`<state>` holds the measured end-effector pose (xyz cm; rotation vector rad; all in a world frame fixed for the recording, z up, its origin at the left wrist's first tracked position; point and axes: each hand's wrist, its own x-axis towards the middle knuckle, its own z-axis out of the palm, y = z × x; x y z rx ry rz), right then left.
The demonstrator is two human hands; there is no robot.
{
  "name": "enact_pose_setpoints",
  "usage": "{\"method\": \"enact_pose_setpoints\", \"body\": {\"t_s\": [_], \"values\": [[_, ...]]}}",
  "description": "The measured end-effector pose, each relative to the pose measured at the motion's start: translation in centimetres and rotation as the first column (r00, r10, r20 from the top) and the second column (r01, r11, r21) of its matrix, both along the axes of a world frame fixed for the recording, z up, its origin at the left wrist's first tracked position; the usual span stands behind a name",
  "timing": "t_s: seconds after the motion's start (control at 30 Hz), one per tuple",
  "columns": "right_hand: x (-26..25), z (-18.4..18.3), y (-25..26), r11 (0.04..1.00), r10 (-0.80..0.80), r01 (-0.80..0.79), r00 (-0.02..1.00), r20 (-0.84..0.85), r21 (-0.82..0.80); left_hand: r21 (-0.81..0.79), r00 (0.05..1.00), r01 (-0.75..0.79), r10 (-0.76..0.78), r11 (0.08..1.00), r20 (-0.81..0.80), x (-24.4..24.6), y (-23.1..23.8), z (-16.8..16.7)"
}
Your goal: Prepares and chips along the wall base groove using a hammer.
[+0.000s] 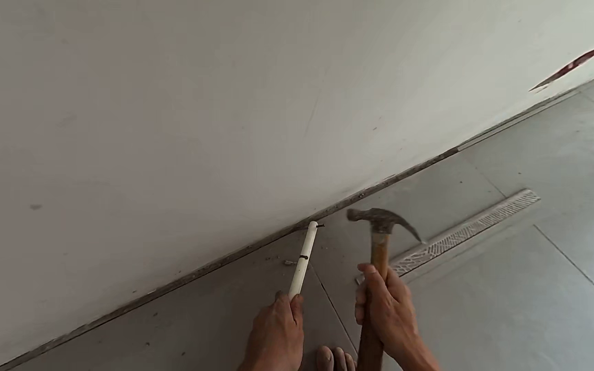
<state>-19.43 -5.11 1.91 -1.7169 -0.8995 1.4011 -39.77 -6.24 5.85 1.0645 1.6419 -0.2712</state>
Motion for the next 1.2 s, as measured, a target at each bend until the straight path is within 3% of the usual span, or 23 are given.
{"method": "enact_pose_setpoints", "body": {"t_s": [0.13,0.3,0.43,0.63,0.8,0.93,1.1,1.2], "values": [[0.6,-0.1,0.8,0.974,0.121,-0.138,0.987,-0.102,-0.182,0.0,1.0,-0.014,0.014,1.0,-0.008,0.4,0.0,0.1],[0.1,-0.2,0.8,0.994,0.075,-0.077,0.997,-0.036,-0.077,-0.002,1.0,-0.02,0.02,1.0,0.003,0.3,-0.1,0.2],[0.9,0.3,1.7,0.963,0.139,-0.157,0.986,-0.094,-0.217,-0.004,0.999,-0.038,0.039,0.999,0.007,0.7,0.2,0.6],[0.6,1.6,1.7,0.999,-0.018,0.015,0.996,-0.082,-0.041,-0.022,0.994,-0.1,0.101,0.995,0.041,0.7,-0.3,1.1],[-0.2,1.3,1.5,1.0,0.024,-0.023,0.998,-0.058,0.008,-0.016,0.993,-0.101,0.102,0.995,0.056,0.1,-0.5,0.7],[-0.5,0.7,1.2,0.97,0.187,-0.19,0.982,-0.035,-0.152,-0.004,0.995,-0.092,0.092,0.996,0.048,0.1,-0.5,0.7],[-0.9,0.9,0.6,0.996,0.09,-0.09,0.996,0.028,-0.005,-0.017,0.997,-0.069,0.07,0.997,0.044,-0.4,-0.6,0.7],[0.4,1.3,1.5,0.956,0.226,-0.224,0.974,-0.009,-0.188,-0.013,0.998,-0.052,0.053,0.999,0.04,-0.5,-0.5,0.7]]}}
